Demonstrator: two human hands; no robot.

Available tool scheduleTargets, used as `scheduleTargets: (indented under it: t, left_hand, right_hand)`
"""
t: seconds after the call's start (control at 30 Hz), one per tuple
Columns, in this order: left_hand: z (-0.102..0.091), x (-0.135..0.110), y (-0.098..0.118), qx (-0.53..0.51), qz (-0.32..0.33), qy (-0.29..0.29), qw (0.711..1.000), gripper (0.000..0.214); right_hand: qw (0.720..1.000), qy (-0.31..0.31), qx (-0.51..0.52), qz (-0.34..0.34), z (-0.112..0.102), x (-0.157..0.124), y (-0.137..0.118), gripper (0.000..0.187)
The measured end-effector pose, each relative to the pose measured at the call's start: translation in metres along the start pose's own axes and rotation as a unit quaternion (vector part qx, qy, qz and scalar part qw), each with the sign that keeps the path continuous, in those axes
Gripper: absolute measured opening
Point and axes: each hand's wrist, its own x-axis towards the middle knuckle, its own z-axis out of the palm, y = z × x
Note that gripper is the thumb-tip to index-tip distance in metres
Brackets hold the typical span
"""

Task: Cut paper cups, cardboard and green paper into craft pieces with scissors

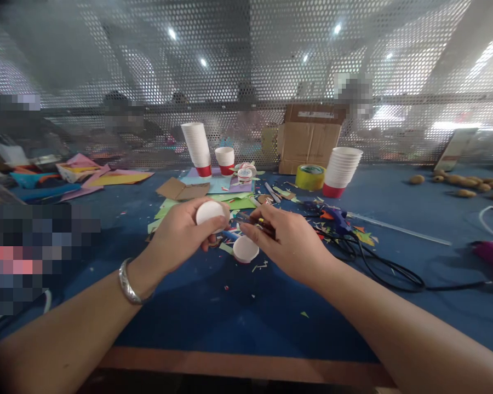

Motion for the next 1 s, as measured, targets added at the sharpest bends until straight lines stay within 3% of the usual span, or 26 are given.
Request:
scheduleTargets:
  t: [0.33, 1.0]
  left_hand:
    - [0.009, -0.012, 0.014, 0.118, 0.060, 0.021, 0.991, 0.010]
    - [0.011, -0.019, 0.023, 0.134, 0.071, 0.018, 0.988, 0.015]
  right_hand:
    - [1.000, -0.001, 0.024, 0.000, 0.001, -0.002, -0.006, 0.028]
    - [1.000, -0.003, 0.010, -0.020, 0.001, -0.003, -0.011, 0.031]
